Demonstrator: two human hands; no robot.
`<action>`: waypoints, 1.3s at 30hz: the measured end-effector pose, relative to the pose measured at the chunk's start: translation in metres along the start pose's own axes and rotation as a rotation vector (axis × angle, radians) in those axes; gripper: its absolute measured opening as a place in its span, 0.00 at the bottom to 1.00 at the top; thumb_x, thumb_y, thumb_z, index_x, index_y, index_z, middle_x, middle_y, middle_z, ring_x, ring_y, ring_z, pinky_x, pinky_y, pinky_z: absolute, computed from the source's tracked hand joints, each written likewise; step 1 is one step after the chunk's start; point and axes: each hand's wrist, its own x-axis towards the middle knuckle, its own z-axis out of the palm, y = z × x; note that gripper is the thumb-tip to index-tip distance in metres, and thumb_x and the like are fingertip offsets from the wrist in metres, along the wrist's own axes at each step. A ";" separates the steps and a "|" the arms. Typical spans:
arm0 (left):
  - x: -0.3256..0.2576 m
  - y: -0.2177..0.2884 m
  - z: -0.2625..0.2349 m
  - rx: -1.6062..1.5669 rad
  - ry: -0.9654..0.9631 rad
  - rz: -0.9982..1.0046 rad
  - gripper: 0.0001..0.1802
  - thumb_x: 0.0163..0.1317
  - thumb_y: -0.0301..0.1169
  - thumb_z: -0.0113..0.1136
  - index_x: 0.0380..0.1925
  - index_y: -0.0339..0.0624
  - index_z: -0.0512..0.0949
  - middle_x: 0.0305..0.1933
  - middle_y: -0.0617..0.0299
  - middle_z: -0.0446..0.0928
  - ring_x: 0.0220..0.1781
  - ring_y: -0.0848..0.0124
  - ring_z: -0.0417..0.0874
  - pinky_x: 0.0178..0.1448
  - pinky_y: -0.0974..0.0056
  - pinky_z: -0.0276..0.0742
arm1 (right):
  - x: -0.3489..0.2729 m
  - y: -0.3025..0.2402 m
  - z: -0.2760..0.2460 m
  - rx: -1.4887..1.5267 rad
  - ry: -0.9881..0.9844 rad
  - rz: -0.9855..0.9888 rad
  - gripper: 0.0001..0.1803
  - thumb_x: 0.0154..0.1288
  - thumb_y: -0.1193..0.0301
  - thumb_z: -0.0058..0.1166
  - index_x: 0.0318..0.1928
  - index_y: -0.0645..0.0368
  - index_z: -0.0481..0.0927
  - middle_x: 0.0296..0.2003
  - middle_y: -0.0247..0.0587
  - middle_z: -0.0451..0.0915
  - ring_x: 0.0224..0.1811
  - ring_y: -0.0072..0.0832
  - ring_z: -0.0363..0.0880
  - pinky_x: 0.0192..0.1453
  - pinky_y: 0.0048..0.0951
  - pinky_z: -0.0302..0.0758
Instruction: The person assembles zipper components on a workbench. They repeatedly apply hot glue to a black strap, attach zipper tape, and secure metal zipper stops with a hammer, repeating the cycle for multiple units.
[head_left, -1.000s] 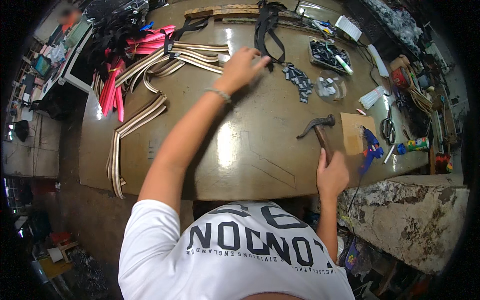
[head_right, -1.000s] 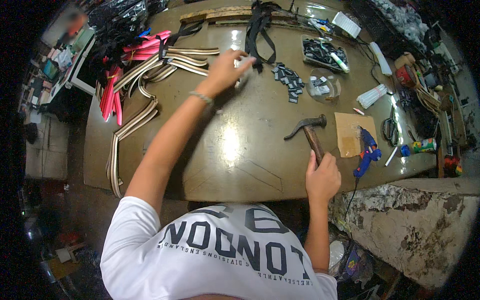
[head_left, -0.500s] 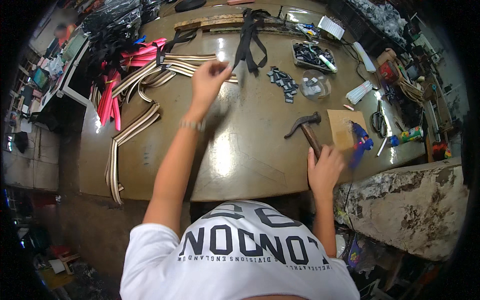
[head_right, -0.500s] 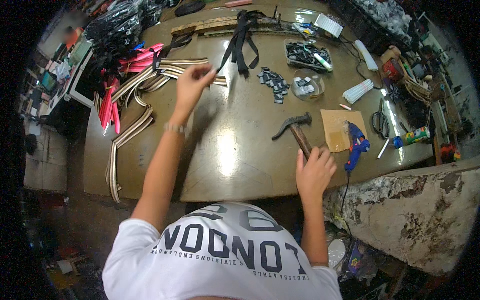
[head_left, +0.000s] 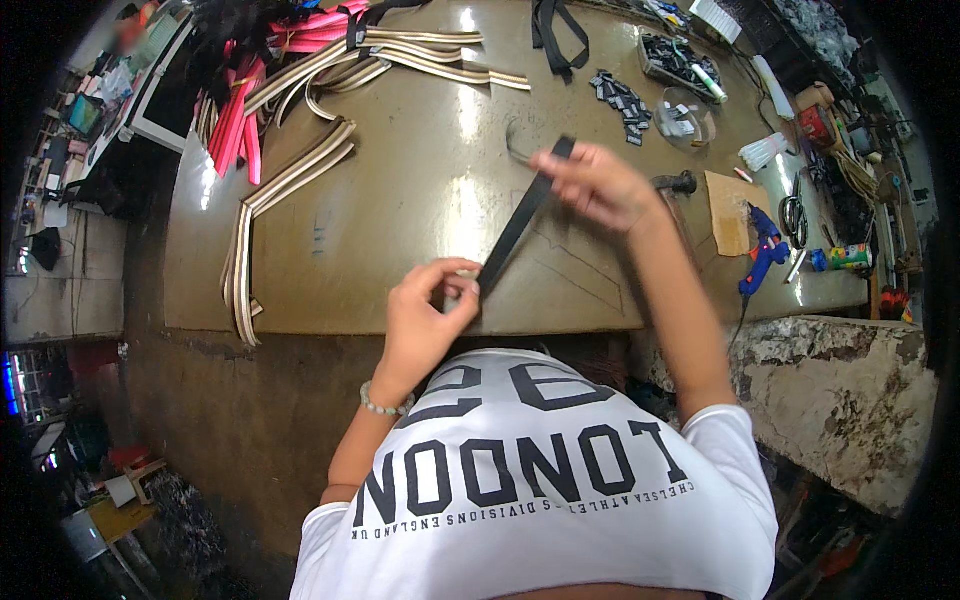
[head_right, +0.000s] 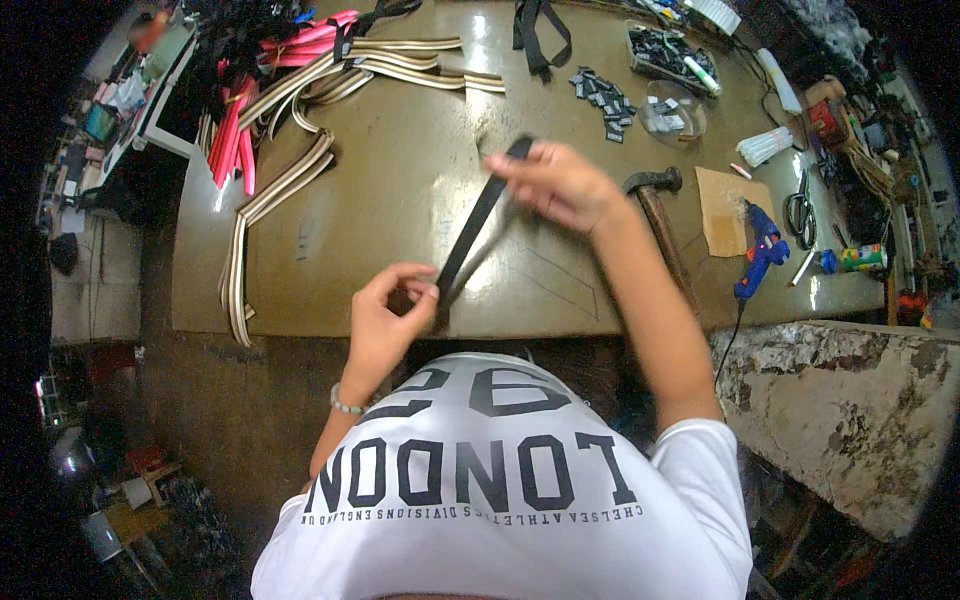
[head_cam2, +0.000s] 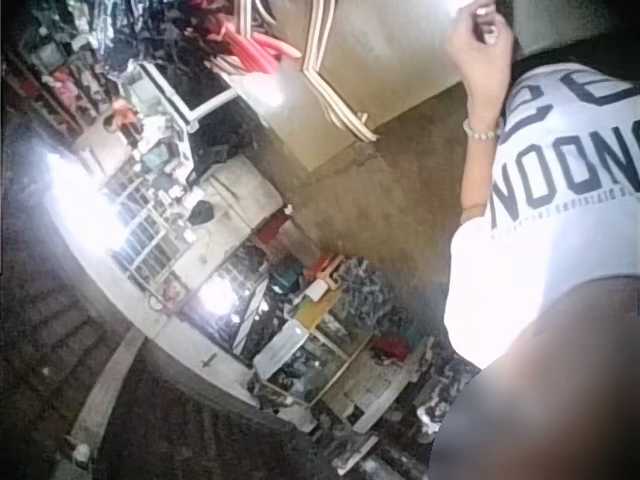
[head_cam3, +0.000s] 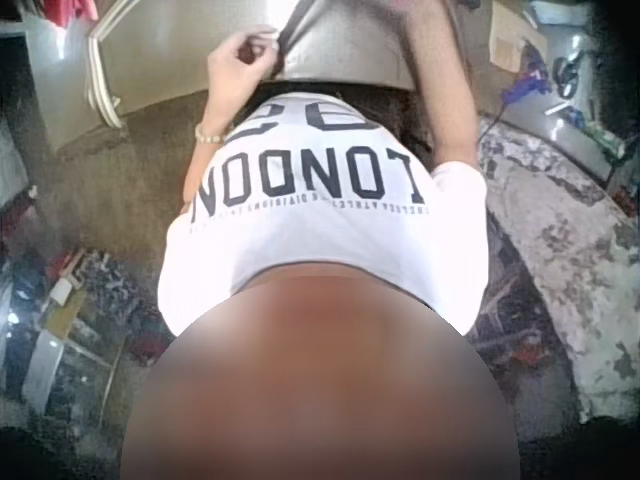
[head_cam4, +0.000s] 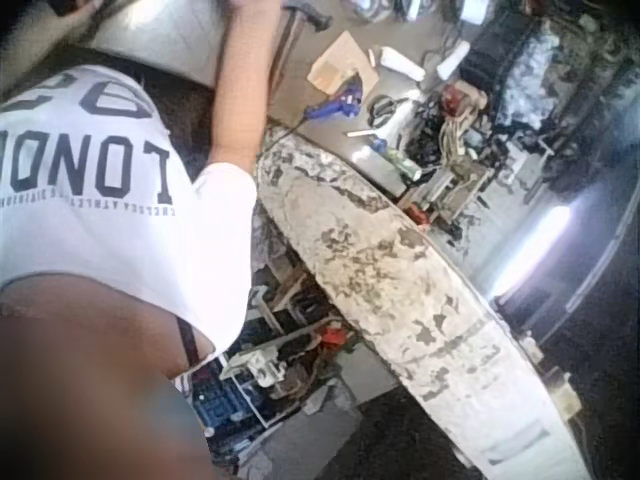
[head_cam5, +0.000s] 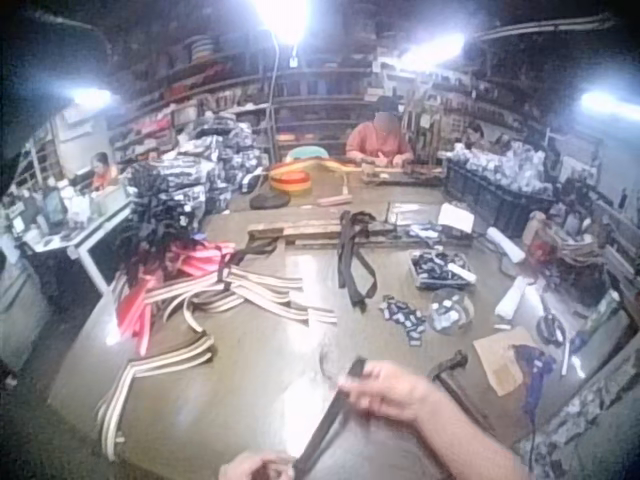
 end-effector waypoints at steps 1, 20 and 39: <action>-0.006 0.000 -0.001 0.071 -0.062 0.002 0.13 0.58 0.21 0.63 0.44 0.40 0.81 0.30 0.61 0.83 0.30 0.80 0.77 0.40 0.72 0.75 | 0.009 -0.012 -0.008 -0.084 0.075 -0.052 0.12 0.66 0.67 0.64 0.45 0.60 0.82 0.30 0.25 0.81 0.24 0.08 0.71 0.24 0.10 0.69; -0.024 -0.024 -0.004 0.558 -0.023 0.351 0.11 0.53 0.35 0.70 0.39 0.54 0.87 0.45 0.66 0.73 0.50 0.61 0.70 0.55 0.57 0.67 | 0.091 0.009 0.002 -0.978 0.591 -0.544 0.27 0.62 0.50 0.61 0.50 0.62 0.81 0.45 0.49 0.82 0.43 0.38 0.82 0.48 0.37 0.77; -0.026 -0.044 -0.011 0.525 -0.038 0.496 0.11 0.49 0.39 0.73 0.35 0.60 0.88 0.44 0.73 0.77 0.49 0.66 0.75 0.51 0.60 0.68 | -0.155 0.012 -0.081 -0.688 1.345 -0.437 0.25 0.69 0.62 0.60 0.57 0.64 0.67 0.44 0.42 0.79 0.37 0.24 0.80 0.43 0.28 0.78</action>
